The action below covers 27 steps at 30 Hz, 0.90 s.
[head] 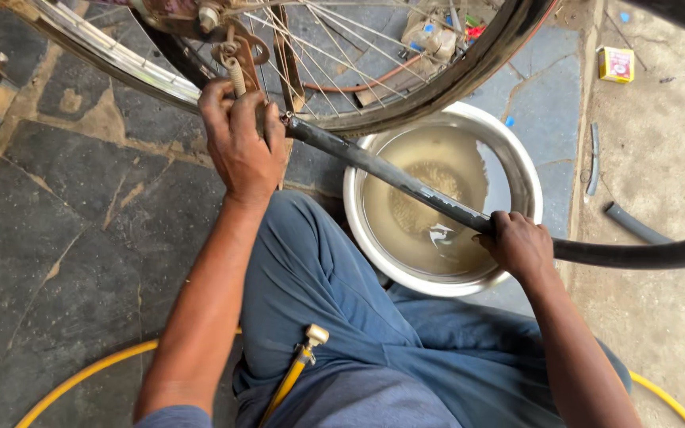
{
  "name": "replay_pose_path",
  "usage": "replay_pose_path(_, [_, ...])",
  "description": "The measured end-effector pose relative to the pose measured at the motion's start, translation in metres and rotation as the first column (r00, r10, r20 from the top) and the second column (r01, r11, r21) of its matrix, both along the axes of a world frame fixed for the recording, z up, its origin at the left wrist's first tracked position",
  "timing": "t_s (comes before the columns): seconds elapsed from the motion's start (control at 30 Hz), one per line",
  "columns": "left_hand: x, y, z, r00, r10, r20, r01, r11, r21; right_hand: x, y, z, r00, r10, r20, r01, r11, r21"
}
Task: The person removes a bicycle inner tube from the tire, dips it into a metal bowl of water to check for air bubbles, and then reinstalls the tube into the tire. The person works on the rear wheel of a purple bicycle.
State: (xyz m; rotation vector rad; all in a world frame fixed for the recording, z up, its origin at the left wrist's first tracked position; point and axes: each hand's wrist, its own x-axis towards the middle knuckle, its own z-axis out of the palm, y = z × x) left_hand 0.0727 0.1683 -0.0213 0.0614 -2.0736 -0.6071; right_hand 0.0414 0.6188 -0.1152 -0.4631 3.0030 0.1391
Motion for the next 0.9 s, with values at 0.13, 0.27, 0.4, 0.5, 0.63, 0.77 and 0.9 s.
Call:
replay_pose_path(0.13, [-0.021,0.017,-0.011,0.947,-0.097,0.306,0.189,0.94,-0.286,0.013,0.005,0.007,0.999,0.032,0.0,-0.032,0.999,-0.011])
replay_pose_path(0.27, [-0.068,0.063,-0.058,0.714,-0.24,0.657,0.577,0.734,-0.359,0.028,0.018,0.032,0.992,0.107,-0.062,-0.109,0.994,-0.024])
replay_pose_path(0.4, [-0.1,0.097,-0.099,0.526,-0.315,0.79,0.733,0.639,-0.233,0.055,0.048,0.066,0.998,0.038,-0.048,-0.034,0.997,0.073])
replay_pose_path(0.5, [-0.111,0.113,-0.109,0.409,-0.326,0.852,0.777,0.615,-0.137,0.065,0.064,0.07,1.0,0.008,-0.02,-0.006,0.996,0.092])
replay_pose_path(0.63, [-0.112,0.117,-0.105,0.343,-0.247,0.906,0.766,0.632,-0.118,0.05,0.058,0.043,0.98,0.149,-0.131,-0.145,0.989,0.038])
replay_pose_path(0.77, [-0.102,0.119,-0.112,0.417,-0.15,0.897,0.746,0.62,-0.243,0.041,0.047,0.024,0.989,0.118,-0.086,-0.112,0.991,0.072])
replay_pose_path(0.9, [-0.109,0.133,-0.137,0.389,0.032,0.921,0.704,0.634,-0.319,0.036,0.038,0.021,0.981,0.141,-0.131,-0.13,0.988,0.089])
